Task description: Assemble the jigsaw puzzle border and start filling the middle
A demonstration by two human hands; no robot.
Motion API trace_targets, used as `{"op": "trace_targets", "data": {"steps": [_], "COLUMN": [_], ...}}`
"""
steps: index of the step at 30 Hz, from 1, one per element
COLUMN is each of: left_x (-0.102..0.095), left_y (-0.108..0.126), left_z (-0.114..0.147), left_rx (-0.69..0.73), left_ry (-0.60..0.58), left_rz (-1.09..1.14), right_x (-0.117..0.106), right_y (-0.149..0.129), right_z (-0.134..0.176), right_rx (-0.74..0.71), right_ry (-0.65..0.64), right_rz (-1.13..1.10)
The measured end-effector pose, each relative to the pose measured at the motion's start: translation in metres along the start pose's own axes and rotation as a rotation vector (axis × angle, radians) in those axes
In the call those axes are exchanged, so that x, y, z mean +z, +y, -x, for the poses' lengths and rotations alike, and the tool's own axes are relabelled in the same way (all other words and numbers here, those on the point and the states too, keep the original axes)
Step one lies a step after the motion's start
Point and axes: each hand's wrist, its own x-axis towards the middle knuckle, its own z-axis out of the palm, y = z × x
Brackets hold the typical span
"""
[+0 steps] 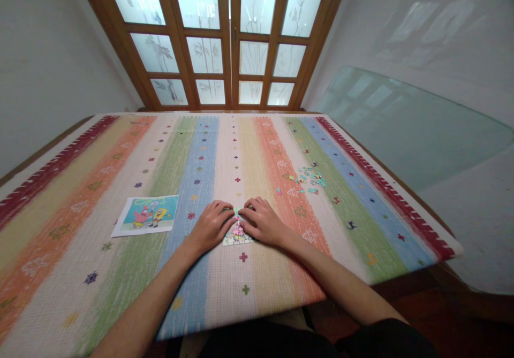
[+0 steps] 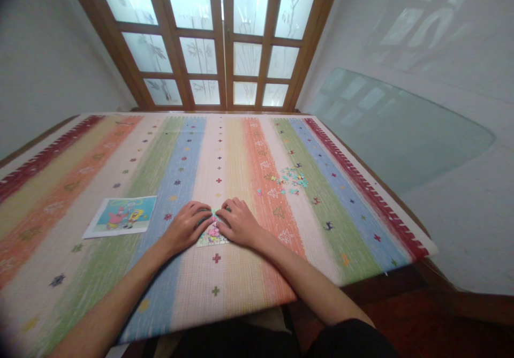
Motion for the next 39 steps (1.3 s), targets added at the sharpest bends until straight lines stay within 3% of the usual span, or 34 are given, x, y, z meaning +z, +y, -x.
{"op": "trace_targets", "data": {"steps": [6, 27, 39], "left_x": [0.000, -0.005, -0.010], "left_y": [0.000, -0.004, -0.003], "left_z": [-0.004, -0.002, -0.008], "left_rx": [0.040, -0.044, 0.074], "left_ry": [-0.046, -0.048, -0.232], "left_rz": [-0.018, 0.062, -0.132], "right_x": [0.001, 0.002, 0.000], "right_y": [0.001, 0.000, -0.002], "right_z": [0.001, 0.000, -0.001], "right_rx": [0.003, 0.013, 0.004], "right_ry": [-0.001, -0.014, 0.003], "right_rz": [-0.011, -0.002, 0.018]}}
